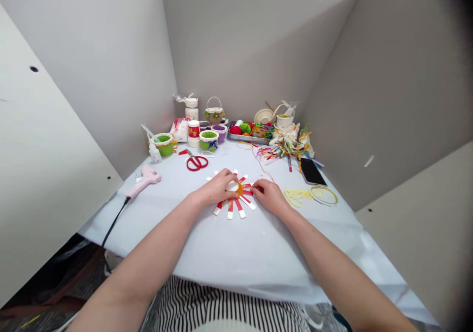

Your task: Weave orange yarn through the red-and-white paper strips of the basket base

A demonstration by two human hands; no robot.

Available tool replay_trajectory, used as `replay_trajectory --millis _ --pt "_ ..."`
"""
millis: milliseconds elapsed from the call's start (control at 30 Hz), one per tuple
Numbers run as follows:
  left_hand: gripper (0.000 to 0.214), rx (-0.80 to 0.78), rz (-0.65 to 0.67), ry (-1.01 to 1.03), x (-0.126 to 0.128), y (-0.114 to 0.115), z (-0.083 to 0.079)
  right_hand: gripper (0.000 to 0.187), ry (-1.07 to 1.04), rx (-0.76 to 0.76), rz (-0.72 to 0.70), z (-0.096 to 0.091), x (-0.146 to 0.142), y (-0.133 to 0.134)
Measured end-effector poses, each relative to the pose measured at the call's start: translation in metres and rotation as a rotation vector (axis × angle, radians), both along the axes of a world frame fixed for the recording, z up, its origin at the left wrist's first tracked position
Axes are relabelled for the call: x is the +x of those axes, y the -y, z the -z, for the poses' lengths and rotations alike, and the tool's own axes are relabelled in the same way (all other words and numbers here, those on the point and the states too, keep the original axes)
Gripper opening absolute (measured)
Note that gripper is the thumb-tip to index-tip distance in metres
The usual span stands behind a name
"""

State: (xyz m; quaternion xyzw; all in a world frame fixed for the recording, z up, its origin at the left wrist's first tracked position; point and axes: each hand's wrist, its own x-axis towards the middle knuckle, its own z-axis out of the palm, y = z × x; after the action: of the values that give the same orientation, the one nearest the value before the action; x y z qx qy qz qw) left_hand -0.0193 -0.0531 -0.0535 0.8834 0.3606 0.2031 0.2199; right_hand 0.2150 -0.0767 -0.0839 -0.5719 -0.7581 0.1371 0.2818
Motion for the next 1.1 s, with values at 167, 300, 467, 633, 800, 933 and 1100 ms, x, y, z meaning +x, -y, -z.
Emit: replay_trajectory --millis 167,300,467,633,800,933,1100 --pt "0.034 0.029 0.021 -0.075 -0.004 0.0 -0.009 0.011 -0.035 0.001 -0.059 -0.006 0.0 0.007" --pt "0.04 -0.018 0.117 -0.084 -0.011 -0.004 -0.011 0.011 -0.05 0.005 -0.122 -0.01 0.001 0.013" --pt "0.037 -0.071 0.178 -0.09 -0.022 -0.011 -0.007 0.013 -0.095 0.023 -0.288 -0.015 0.004 0.021" --pt "0.03 -0.077 0.182 -0.076 -0.021 -0.01 -0.008 0.016 -0.08 0.031 -0.408 -0.021 0.007 0.031" --pt "0.032 -0.086 0.138 -0.081 -0.014 -0.007 -0.009 0.015 0.016 0.072 -0.477 -0.021 0.01 0.046" --pt "0.031 -0.087 0.142 -0.08 -0.012 -0.006 -0.01 0.017 0.09 0.086 -0.506 -0.016 0.011 0.056" --pt "0.032 -0.107 0.141 -0.081 -0.012 -0.005 -0.012 0.016 0.19 0.147 -0.386 -0.012 0.01 0.057"
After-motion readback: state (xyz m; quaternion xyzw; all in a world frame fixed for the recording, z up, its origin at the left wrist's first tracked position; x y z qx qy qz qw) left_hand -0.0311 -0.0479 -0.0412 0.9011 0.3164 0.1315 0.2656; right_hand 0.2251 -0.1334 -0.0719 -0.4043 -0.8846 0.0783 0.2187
